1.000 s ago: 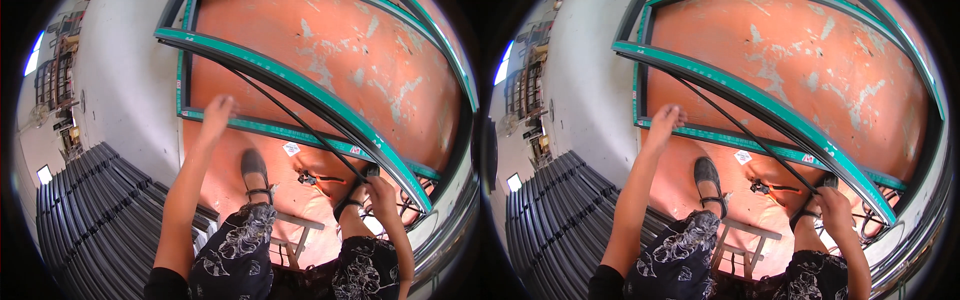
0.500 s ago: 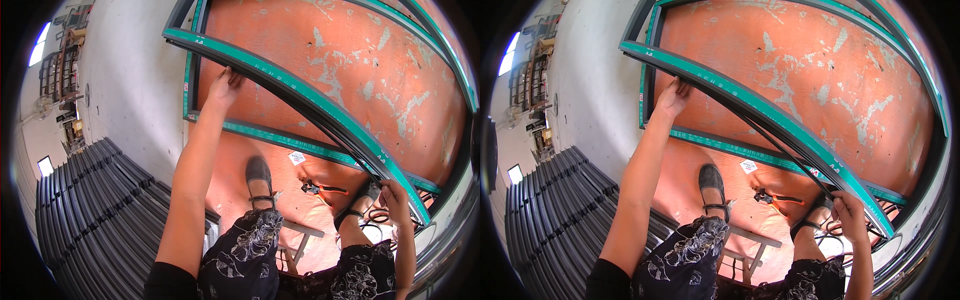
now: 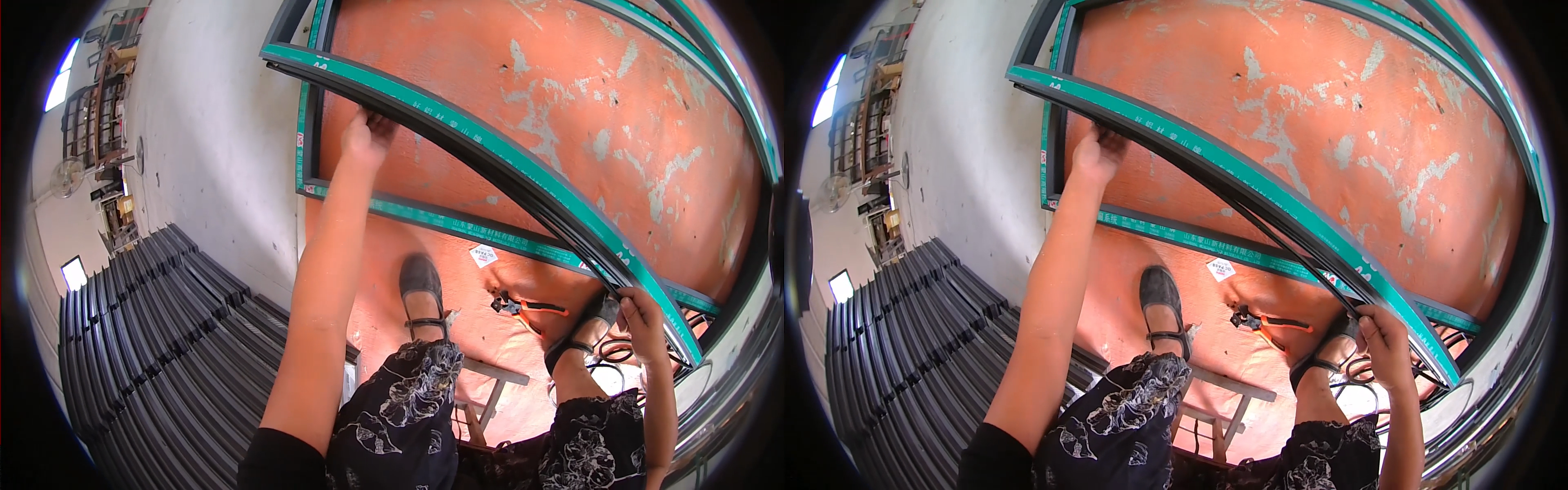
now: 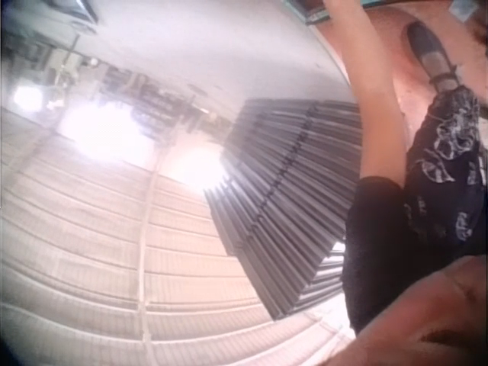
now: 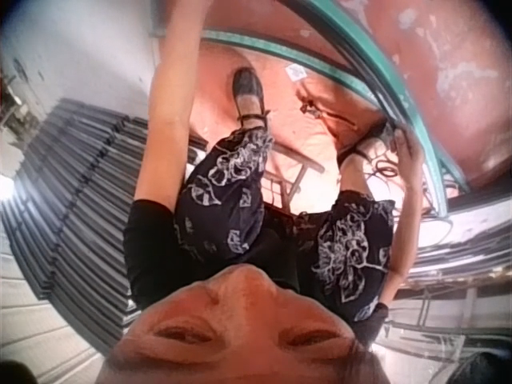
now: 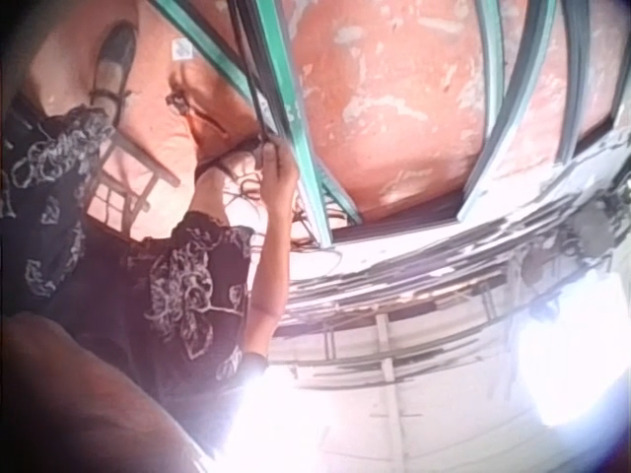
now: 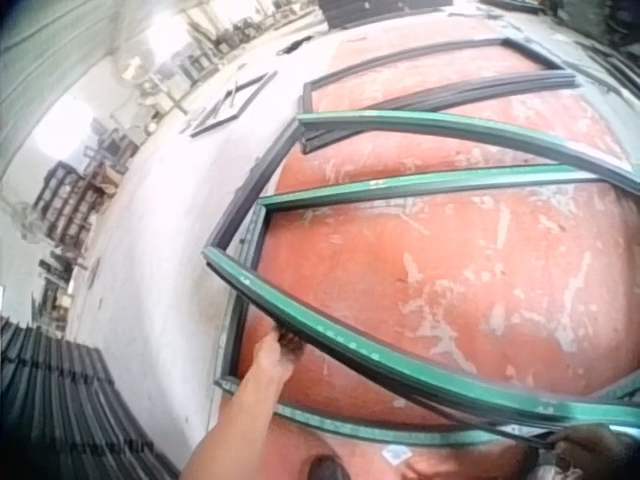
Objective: The person installs a black rubber seal into a metal window frame. They press the rubber strip into the frame grooves by hand and use a pair of pliers to cut the seal to the correct length.
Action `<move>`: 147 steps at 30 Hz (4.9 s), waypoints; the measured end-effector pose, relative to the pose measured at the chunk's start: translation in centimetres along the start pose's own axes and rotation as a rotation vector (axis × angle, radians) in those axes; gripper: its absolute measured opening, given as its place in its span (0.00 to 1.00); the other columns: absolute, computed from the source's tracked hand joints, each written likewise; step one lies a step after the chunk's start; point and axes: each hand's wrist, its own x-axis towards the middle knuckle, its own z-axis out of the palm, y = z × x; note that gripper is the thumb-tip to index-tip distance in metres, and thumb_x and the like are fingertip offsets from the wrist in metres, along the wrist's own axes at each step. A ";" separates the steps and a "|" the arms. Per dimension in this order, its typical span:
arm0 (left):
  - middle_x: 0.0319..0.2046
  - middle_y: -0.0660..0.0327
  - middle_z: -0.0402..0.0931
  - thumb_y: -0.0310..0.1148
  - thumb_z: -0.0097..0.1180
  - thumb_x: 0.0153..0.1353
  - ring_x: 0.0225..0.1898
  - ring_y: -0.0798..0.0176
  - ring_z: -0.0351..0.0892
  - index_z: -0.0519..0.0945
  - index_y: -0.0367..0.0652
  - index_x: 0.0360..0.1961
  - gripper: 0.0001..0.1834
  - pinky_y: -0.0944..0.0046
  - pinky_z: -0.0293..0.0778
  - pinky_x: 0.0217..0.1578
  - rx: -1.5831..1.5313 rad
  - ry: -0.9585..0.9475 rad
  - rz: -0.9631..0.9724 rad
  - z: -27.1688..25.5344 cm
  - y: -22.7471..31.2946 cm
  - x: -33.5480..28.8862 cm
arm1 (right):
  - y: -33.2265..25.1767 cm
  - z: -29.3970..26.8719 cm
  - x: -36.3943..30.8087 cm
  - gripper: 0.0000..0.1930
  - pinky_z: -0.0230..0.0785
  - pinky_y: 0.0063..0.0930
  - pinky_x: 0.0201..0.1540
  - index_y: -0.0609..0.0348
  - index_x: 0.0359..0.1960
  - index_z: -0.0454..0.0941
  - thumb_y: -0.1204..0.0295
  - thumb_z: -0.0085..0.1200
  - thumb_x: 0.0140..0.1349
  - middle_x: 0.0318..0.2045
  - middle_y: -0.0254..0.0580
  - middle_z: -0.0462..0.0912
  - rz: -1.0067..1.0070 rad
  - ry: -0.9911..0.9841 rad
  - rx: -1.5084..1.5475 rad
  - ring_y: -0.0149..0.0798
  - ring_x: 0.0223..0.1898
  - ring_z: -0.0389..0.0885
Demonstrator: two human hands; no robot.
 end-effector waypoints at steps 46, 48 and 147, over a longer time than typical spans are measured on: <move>0.38 0.53 0.75 0.32 0.42 0.66 0.41 0.57 0.77 0.69 0.32 0.43 0.12 0.54 0.75 0.48 0.431 -0.158 0.079 1.3 -4.3 -5.3 | -1.4 0.2 0.7 0.08 0.60 0.17 0.23 0.68 0.42 0.74 0.79 0.45 0.63 0.18 0.31 0.69 -0.060 0.044 -0.042 0.23 0.20 0.66; 0.37 0.53 0.75 0.32 0.42 0.66 0.41 0.56 0.78 0.69 0.32 0.42 0.12 0.54 0.75 0.47 0.410 -0.192 0.078 0.6 -4.5 -5.3 | -1.3 0.3 0.7 0.08 0.60 0.18 0.24 0.67 0.42 0.74 0.79 0.45 0.63 0.19 0.31 0.69 -0.098 0.024 -0.074 0.23 0.20 0.66; 0.36 0.54 0.77 0.30 0.47 0.64 0.41 0.56 0.79 0.69 0.35 0.41 0.09 0.53 0.74 0.51 0.404 -0.450 -0.130 1.8 -12.7 -12.4 | 1.4 1.2 1.5 0.09 0.63 0.20 0.25 0.68 0.42 0.74 0.78 0.46 0.62 0.18 0.35 0.71 -0.172 0.080 -0.133 0.26 0.20 0.69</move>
